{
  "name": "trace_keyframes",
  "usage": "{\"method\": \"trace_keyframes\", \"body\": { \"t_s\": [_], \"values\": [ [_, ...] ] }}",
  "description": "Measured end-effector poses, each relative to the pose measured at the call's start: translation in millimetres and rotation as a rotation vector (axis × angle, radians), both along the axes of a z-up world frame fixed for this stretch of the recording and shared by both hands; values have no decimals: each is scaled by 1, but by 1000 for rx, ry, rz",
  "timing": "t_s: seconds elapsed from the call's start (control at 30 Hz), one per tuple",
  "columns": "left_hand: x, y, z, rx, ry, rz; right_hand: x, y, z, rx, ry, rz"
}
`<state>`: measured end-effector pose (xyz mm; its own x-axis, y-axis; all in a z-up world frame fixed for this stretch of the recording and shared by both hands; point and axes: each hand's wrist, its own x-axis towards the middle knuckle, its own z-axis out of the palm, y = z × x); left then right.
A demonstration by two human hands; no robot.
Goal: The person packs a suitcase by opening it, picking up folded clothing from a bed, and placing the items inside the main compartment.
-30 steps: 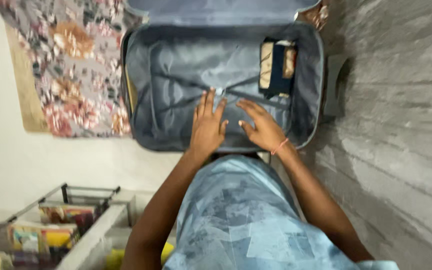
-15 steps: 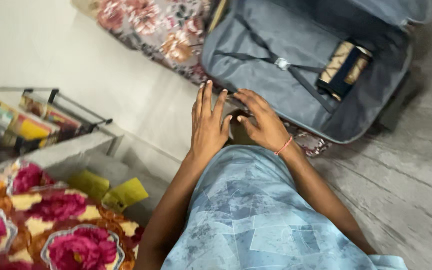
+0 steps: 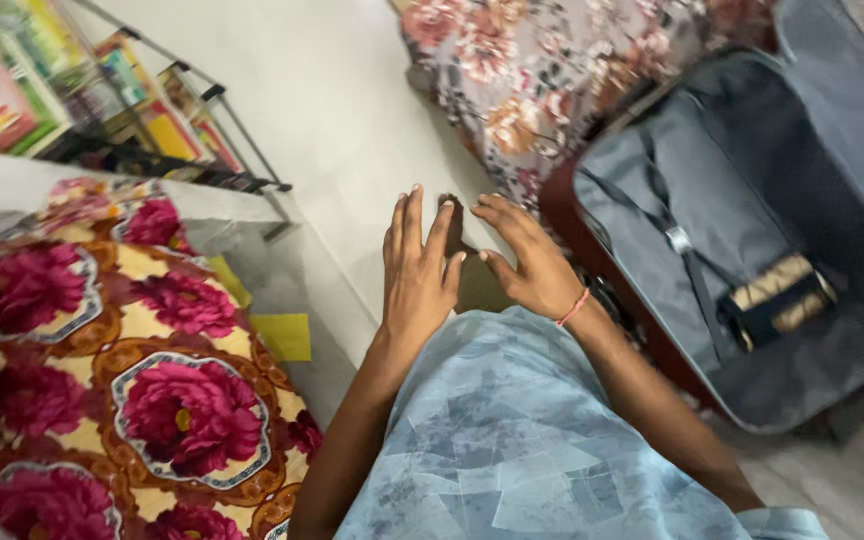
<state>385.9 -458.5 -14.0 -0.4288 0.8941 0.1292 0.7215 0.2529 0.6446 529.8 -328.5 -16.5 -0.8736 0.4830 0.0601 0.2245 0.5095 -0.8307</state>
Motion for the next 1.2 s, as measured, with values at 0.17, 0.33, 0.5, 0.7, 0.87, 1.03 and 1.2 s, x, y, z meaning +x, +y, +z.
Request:
{"method": "trace_keyframes", "body": {
  "t_s": [0.17, 0.33, 0.5, 0.7, 0.87, 1.03, 1.2],
  "values": [
    [-66, 13, 0, 20, 47, 80, -77, 20, 3, 37, 48, 98],
    [-139, 37, 8, 30, 54, 168, -159, 50, 9, 21, 74, 154],
    [-211, 67, 25, 49, 106, 219, -237, 94, 24, 119, 108, 176],
    [-269, 92, 28, 44, 76, 300, -307, 145, 38, 134, 97, 203],
    [-306, 116, 13, 41, -29, 330, -349, 167, 31, 76, 55, 203],
    [-350, 150, -4, 54, -129, 341, -385, 187, 17, 33, 36, 246],
    [-410, 191, -6, 63, -155, 306, -439, 220, 13, 9, -8, 226]
  ]
}}
